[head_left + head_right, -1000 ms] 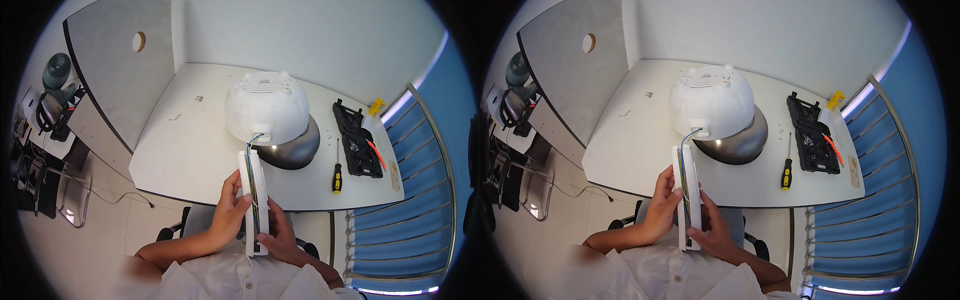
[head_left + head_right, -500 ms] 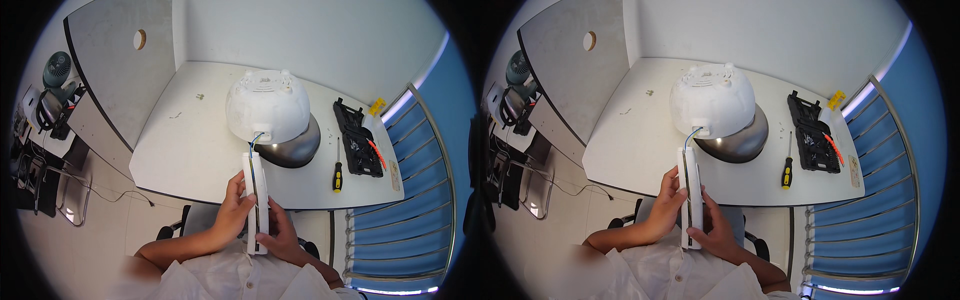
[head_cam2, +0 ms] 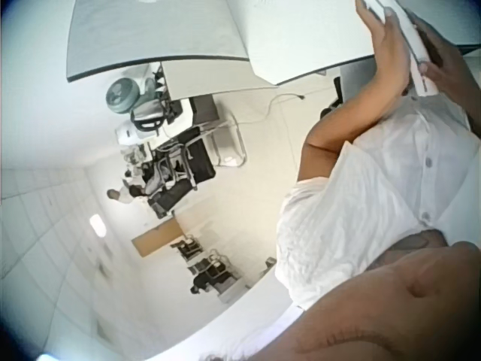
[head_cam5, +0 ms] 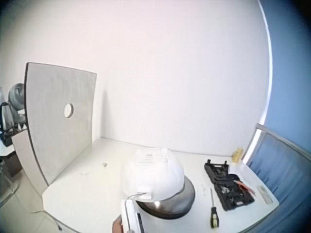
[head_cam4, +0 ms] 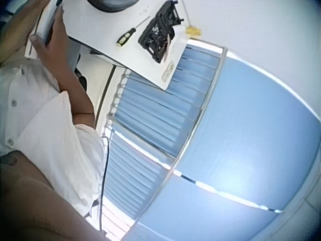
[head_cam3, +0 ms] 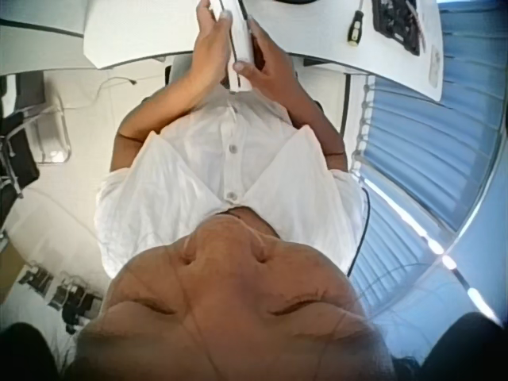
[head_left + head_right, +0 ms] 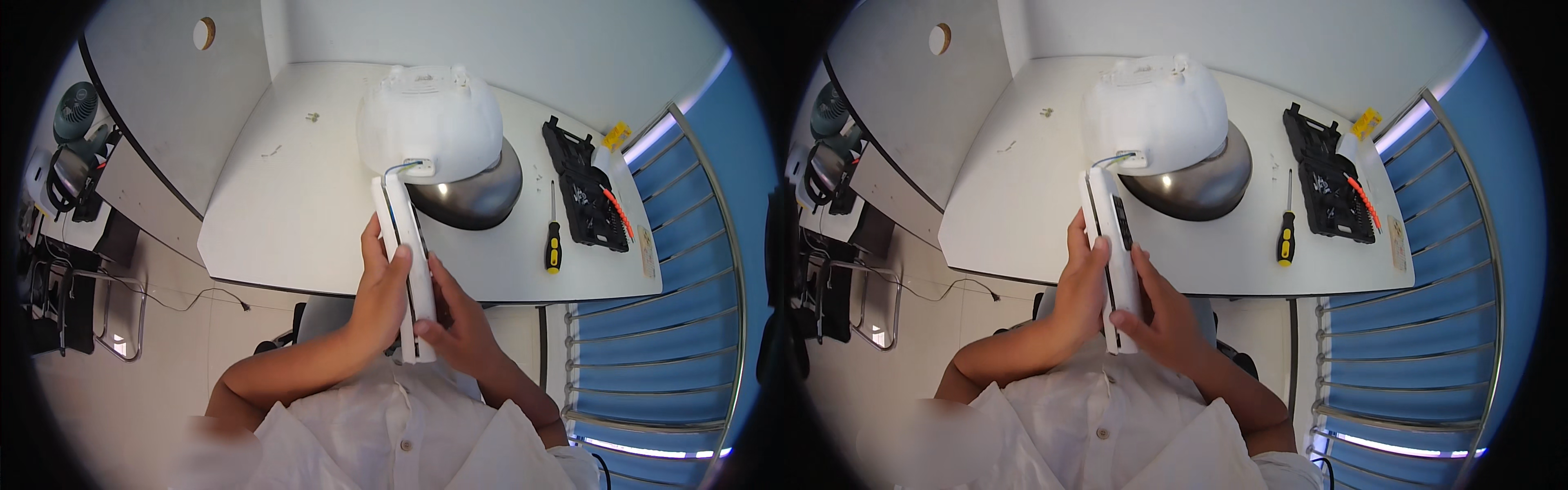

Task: The person uses a screwdriver to tighten screws on a green circuit board attached to a white plastic housing. They then place a white plastic cover over the circuit board and press it into place.

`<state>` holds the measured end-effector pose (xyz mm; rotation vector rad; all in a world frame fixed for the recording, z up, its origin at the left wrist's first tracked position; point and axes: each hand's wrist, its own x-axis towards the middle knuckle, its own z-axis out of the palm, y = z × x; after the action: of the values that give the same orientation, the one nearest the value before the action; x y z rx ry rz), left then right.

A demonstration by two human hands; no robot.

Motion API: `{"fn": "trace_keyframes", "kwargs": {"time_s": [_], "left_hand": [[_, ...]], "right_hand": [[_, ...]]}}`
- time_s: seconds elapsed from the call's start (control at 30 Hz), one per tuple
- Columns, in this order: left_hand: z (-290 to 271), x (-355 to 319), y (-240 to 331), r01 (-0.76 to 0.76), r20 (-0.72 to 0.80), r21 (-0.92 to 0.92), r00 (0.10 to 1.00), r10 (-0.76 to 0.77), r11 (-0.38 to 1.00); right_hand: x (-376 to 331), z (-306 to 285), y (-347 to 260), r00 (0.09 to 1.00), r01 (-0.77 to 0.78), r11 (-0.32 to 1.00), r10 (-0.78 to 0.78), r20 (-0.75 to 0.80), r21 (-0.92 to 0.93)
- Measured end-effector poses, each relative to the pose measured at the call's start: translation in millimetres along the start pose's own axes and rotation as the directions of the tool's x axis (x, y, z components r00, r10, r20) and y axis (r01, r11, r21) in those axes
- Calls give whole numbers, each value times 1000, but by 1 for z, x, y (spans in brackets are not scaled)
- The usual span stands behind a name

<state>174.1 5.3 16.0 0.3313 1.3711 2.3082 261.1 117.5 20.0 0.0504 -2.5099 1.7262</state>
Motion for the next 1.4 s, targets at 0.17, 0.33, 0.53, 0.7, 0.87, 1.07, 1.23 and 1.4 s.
{"fn": "trace_keyframes", "kwargs": {"time_s": [0.17, 0.33, 0.53, 0.7, 0.87, 1.07, 1.23, 1.4], "left_hand": [[3, 9, -3, 35, -27, -61, 999, -36, 998], [9, 8, 6, 67, -15, -203, 997, -71, 977], [13, 6, 15, 97, -21, -322, 994, -110, 942], [9, 6, 15, 64, 12, -426, 998, -65, 902], [10, 7, 14, 71, -24, -468, 995, -93, 881], [11, 7, 17, 68, -47, -395, 994, -94, 916], [8, 7, 16, 98, -26, -373, 993, -116, 923], [11, 7, 13, 56, -11, -399, 998, -65, 915]], "right_hand": [[8, 0, -11, 998, -52, 992, 54, -14, 115], [11, -1, -4, 999, -32, 978, 39, -28, 208], [14, 0, -6, 999, -21, 959, 31, -31, 283], [16, 0, -15, 999, -44, 981, 47, -14, 192], [18, 2, -19, 1000, -22, 999, 23, -17, 49], [18, 1, -35, 996, -81, 984, 85, 16, -159], [17, 2, -31, 999, -46, 983, 49, 8, -179], [15, -2, -29, 999, -43, 981, 44, 3, -192]]}}
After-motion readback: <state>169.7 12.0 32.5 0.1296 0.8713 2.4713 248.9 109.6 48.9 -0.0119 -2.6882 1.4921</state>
